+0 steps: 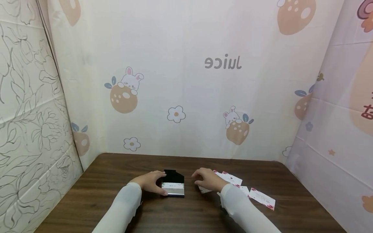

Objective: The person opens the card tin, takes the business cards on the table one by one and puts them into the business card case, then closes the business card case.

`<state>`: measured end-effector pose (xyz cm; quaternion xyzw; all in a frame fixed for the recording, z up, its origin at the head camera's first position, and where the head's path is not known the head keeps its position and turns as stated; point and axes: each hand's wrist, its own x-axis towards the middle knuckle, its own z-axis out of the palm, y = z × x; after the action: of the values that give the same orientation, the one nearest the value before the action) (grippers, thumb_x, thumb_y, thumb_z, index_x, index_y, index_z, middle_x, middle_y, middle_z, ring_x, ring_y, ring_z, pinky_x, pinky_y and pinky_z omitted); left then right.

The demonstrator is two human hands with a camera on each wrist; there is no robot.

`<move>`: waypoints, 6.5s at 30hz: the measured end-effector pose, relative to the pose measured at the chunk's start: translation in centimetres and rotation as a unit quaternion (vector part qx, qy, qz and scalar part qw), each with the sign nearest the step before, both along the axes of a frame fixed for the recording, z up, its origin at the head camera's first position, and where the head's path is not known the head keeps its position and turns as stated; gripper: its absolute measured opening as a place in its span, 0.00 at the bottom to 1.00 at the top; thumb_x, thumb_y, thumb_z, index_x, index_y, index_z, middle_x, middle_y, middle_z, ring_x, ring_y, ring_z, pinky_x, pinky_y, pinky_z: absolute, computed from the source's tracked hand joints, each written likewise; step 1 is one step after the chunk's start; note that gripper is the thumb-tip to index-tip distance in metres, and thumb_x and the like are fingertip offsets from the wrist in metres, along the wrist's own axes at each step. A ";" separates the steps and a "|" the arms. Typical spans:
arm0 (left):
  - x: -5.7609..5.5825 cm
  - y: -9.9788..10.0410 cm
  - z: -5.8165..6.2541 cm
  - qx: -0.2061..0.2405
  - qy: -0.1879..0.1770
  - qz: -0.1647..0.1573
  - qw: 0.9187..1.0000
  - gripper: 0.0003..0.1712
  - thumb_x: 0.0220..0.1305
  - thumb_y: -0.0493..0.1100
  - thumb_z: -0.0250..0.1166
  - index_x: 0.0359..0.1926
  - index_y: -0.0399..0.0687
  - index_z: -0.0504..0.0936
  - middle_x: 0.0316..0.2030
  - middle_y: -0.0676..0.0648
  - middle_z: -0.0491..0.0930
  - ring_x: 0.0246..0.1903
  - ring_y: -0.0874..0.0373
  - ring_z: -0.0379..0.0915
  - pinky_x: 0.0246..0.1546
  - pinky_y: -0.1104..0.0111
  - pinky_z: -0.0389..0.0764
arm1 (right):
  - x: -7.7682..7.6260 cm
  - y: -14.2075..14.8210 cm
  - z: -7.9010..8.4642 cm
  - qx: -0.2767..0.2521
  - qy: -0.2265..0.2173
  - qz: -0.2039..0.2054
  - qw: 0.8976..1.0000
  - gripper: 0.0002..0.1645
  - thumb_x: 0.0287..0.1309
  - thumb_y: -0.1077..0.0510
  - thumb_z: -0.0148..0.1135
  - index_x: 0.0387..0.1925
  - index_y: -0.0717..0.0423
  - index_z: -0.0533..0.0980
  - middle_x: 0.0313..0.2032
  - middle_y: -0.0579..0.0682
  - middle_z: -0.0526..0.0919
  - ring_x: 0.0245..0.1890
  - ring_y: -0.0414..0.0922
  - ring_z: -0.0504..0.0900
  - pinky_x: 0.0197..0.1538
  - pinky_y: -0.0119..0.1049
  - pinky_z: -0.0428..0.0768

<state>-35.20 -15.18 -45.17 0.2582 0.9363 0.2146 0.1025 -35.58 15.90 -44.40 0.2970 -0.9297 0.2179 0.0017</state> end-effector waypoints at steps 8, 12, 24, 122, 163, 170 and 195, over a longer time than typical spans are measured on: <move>0.2 -0.1 0.1 -0.004 -0.004 0.005 1.000 0.50 0.51 0.63 0.76 0.70 0.45 0.70 0.70 0.41 0.65 0.69 0.44 0.61 0.64 0.45 0.66 | 0.2 3.2 0.2 -0.022 -0.002 -0.013 1.000 0.11 0.63 0.65 0.66 0.47 0.59 0.81 0.44 0.50 0.83 0.45 0.48 0.81 0.48 0.48 0.80; 0.3 0.0 0.3 -0.005 -0.003 0.005 1.000 0.50 0.51 0.63 0.76 0.70 0.45 0.70 0.70 0.41 0.65 0.69 0.44 0.61 0.64 0.45 0.66 | 0.1 4.8 0.4 -0.014 0.012 -0.020 1.000 0.12 0.63 0.63 0.66 0.48 0.61 0.81 0.45 0.52 0.83 0.44 0.49 0.81 0.47 0.47 0.80; 0.2 0.0 0.1 0.000 0.002 -0.002 1.000 0.51 0.51 0.63 0.76 0.70 0.45 0.70 0.70 0.41 0.65 0.69 0.43 0.61 0.64 0.45 0.66 | -0.7 10.1 0.9 0.082 0.033 -0.184 0.979 0.26 0.59 0.47 0.71 0.53 0.58 0.81 0.48 0.56 0.84 0.52 0.59 0.80 0.53 0.62 0.74; 0.2 -0.2 0.1 0.005 0.002 -0.008 1.000 0.51 0.51 0.63 0.76 0.71 0.45 0.69 0.70 0.41 0.65 0.68 0.43 0.61 0.63 0.46 0.67 | 0.0 12.7 1.1 -0.110 -0.037 -0.239 0.964 0.11 0.66 0.62 0.59 0.47 0.60 0.80 0.41 0.53 0.81 0.39 0.49 0.78 0.46 0.52 0.80; 0.5 0.4 -0.1 -0.009 0.003 0.006 1.000 0.51 0.51 0.66 0.75 0.70 0.45 0.70 0.69 0.40 0.67 0.68 0.43 0.62 0.65 0.45 0.65 | -0.9 -4.2 0.9 -0.122 -0.056 -0.047 0.990 0.06 0.69 0.60 0.60 0.42 0.51 0.82 0.37 0.44 0.80 0.39 0.44 0.75 0.47 0.45 0.77; 0.1 0.3 0.0 -0.001 0.010 -0.005 1.000 0.52 0.51 0.64 0.76 0.69 0.41 0.70 0.66 0.40 0.69 0.66 0.44 0.64 0.64 0.48 0.66 | -1.1 -6.1 0.7 -0.128 -0.070 -0.046 0.988 0.06 0.69 0.60 0.61 0.42 0.49 0.82 0.38 0.43 0.81 0.39 0.44 0.76 0.48 0.45 0.77; -1.9 -0.8 0.4 -0.007 0.002 -0.014 1.000 0.55 0.50 0.65 0.76 0.70 0.38 0.69 0.67 0.40 0.69 0.67 0.44 0.64 0.64 0.47 0.67 | -2.3 -8.3 -0.3 -0.103 -0.053 -0.040 0.992 0.05 0.68 0.62 0.61 0.39 0.51 0.82 0.34 0.42 0.79 0.35 0.41 0.75 0.43 0.40 0.76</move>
<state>-37.13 -16.03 -44.79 0.2712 0.9343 0.2060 0.1058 -37.91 7.61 -44.68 0.2461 -0.9122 0.3276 -0.0085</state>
